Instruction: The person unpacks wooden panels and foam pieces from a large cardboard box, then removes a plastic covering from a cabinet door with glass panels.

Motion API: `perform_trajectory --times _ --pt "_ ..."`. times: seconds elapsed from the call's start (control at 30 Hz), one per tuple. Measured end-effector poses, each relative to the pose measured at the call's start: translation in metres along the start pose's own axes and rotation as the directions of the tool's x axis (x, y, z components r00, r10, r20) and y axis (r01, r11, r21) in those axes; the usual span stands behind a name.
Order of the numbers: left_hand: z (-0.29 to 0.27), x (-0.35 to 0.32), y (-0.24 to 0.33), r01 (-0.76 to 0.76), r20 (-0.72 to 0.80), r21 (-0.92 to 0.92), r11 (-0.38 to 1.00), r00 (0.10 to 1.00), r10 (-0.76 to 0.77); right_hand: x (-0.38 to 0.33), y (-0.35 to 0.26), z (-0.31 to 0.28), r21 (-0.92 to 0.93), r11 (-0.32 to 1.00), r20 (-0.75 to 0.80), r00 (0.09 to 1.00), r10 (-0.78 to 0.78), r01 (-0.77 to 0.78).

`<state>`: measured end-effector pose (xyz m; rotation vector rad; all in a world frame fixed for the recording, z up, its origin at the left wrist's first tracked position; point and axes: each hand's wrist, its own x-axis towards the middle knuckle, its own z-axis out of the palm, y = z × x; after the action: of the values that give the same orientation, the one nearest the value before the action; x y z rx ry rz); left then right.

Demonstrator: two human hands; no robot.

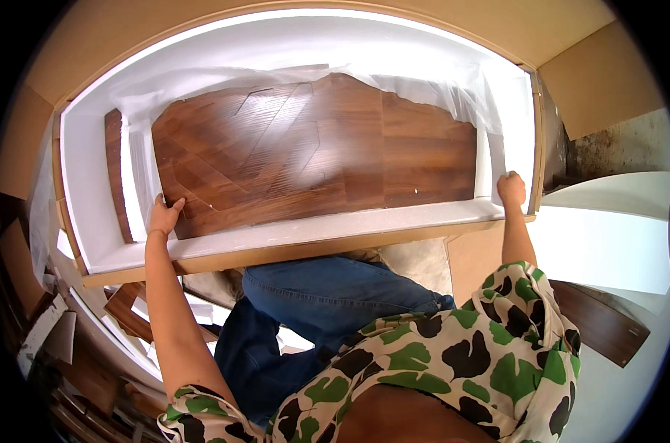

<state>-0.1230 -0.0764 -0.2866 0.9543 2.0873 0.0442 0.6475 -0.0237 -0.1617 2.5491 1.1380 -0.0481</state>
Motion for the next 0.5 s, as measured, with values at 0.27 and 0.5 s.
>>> perform_trajectory --times 0.27,0.5 --pt "0.004 -0.005 0.003 -0.026 -0.014 0.015 1.000 1.000 0.026 0.028 0.033 -0.069 0.029 0.998 -0.246 0.968 -0.055 0.064" --pt "-0.009 -0.032 0.009 -0.208 -0.369 0.030 0.978 0.907 0.204 0.053 0.059 -0.178 -0.354 0.831 -0.076 0.872 -0.484 0.430"
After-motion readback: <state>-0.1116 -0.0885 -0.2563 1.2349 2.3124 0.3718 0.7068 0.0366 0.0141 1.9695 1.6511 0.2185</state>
